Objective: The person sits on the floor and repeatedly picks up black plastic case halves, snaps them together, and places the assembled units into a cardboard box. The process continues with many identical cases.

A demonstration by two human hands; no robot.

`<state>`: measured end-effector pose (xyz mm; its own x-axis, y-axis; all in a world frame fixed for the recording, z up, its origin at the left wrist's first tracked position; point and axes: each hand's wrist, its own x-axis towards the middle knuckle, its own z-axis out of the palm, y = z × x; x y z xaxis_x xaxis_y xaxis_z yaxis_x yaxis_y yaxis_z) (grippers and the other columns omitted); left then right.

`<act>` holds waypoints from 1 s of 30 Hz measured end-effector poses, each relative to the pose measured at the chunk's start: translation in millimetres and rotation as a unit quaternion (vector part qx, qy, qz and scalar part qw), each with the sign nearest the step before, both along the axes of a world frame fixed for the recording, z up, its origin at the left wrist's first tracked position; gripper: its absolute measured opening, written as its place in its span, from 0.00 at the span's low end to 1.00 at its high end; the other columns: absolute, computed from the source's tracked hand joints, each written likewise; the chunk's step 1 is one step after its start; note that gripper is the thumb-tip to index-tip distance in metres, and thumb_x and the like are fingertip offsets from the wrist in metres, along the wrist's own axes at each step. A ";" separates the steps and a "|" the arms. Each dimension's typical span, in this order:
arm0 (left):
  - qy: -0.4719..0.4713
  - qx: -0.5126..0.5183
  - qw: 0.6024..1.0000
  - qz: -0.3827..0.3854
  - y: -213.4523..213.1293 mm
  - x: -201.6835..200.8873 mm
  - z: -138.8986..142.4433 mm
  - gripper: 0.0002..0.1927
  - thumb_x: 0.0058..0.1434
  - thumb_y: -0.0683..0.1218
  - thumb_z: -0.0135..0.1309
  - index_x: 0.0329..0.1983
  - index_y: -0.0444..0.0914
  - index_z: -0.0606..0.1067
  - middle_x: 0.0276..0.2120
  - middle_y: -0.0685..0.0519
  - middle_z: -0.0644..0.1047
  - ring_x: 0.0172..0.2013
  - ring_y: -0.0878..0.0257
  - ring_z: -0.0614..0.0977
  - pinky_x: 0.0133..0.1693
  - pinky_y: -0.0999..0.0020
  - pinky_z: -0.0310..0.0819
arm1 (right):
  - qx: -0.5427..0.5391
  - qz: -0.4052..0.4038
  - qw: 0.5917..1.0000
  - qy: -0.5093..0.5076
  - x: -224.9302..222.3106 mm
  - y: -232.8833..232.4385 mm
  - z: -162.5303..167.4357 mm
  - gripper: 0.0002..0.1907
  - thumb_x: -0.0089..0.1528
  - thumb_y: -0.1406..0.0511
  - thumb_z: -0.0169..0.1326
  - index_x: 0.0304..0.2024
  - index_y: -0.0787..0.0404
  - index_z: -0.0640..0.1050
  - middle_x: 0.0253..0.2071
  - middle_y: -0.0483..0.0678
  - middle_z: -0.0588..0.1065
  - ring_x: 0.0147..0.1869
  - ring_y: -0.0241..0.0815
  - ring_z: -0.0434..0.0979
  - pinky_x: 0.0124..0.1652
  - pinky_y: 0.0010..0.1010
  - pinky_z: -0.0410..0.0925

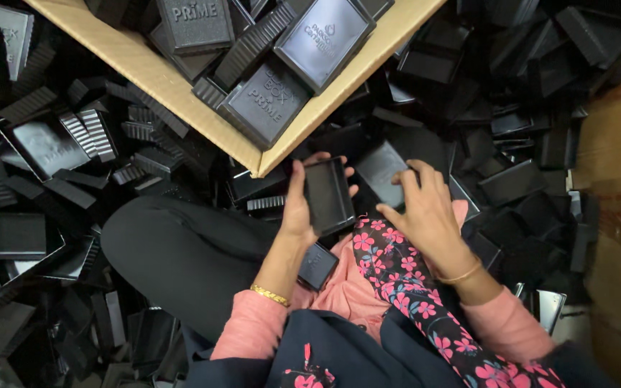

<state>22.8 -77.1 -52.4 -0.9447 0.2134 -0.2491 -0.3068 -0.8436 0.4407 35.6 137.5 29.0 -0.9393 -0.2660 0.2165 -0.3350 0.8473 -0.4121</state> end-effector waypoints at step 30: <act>0.215 -0.605 0.754 0.143 30.5 0.3 88.1 0.14 0.69 0.49 0.53 0.32 0.35 0.70 0.26 0.46 0.71 0.28 0.55 0.74 0.34 0.63 0.69 | -0.410 -0.109 0.881 -0.210 57.7 -2.7 4.3 0.25 0.58 0.69 0.66 0.57 0.69 0.77 0.45 0.50 0.81 0.44 0.36 0.78 0.45 0.25 0.71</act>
